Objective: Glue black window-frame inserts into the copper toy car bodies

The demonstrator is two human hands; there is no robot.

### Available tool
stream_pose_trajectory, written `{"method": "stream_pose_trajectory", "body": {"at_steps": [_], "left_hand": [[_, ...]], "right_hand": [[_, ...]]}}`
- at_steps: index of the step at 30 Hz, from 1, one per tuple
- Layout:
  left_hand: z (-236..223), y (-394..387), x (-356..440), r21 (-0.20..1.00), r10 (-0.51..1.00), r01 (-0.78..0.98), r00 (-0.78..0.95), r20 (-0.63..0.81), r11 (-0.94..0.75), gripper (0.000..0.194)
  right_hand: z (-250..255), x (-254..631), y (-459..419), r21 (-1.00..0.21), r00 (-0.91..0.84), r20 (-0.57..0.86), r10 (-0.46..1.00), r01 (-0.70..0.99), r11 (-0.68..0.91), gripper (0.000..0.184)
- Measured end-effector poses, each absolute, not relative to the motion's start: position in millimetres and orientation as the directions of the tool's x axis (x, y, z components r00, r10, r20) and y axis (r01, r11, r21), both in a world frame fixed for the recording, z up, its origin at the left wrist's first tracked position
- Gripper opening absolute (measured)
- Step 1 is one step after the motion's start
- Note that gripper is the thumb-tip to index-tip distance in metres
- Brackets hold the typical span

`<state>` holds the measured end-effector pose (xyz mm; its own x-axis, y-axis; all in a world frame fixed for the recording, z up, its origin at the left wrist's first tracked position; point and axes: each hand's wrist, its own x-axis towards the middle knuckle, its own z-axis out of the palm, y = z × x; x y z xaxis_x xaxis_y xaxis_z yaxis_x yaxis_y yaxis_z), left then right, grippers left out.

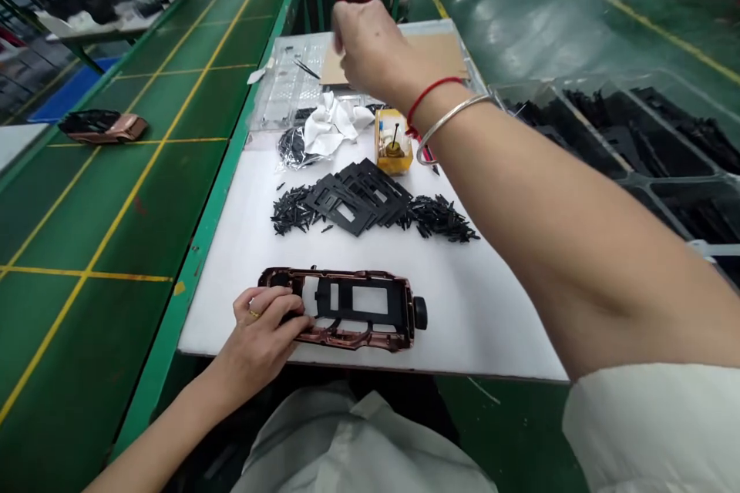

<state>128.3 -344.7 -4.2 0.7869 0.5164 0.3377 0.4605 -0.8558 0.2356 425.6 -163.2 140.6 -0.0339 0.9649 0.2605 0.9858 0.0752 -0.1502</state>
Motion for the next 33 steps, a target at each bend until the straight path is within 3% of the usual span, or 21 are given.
{"method": "stream_pose_trajectory", "body": {"at_steps": [3, 5, 9, 12, 14, 18, 23, 33], "left_hand": [[-0.6, -345.9, 128.2, 0.218, 0.512, 0.464, 0.786, 0.345, -0.859, 0.015], [0.8, -346.9, 128.2, 0.204, 0.51, 0.467, 0.787, 0.347, -0.86, 0.018], [-0.6, -351.1, 126.1, 0.165, 0.498, 0.471, 0.79, 0.357, -0.866, 0.018], [-3.3, -357.5, 124.0, 0.094, 0.471, 0.477, 0.786, 0.4, -0.874, 0.018], [-4.5, -362.5, 123.3, 0.038, 0.453, 0.485, 0.782, 0.428, -0.874, 0.018], [-5.2, -370.0, 123.0, -0.031, 0.434, 0.503, 0.775, 0.46, -0.864, 0.017], [-8.4, -374.1, 122.5, -0.082, 0.44, 0.535, 0.764, 0.472, -0.841, 0.018], [-10.6, -376.9, 121.0, -0.137, 0.44, 0.555, 0.766, 0.469, -0.82, 0.02]], "right_hand": [[135.8, 428.4, -169.1, -0.18, -0.108, 0.184, 0.977, 0.973, 0.142, 0.061], [135.2, 425.9, -179.9, -0.221, -0.114, 0.206, 0.972, 0.962, 0.16, 0.065], [140.2, 417.8, -223.7, -0.317, -0.13, 0.334, 0.933, 0.917, 0.242, 0.045], [137.5, 418.3, -266.3, -0.25, -0.195, 0.391, 0.9, 0.918, 0.308, 0.035], [128.6, 421.5, -292.6, -0.268, -0.226, 0.432, 0.873, 0.892, 0.363, 0.03], [103.9, 424.6, -334.0, -0.278, -0.174, 0.457, 0.872, 0.904, 0.326, 0.018], [85.5, 419.1, -369.0, -0.286, -0.239, 0.444, 0.864, 0.876, 0.389, 0.015], [73.5, 415.8, -393.6, -0.417, -0.236, 0.38, 0.894, 0.82, 0.393, 0.014]]}}
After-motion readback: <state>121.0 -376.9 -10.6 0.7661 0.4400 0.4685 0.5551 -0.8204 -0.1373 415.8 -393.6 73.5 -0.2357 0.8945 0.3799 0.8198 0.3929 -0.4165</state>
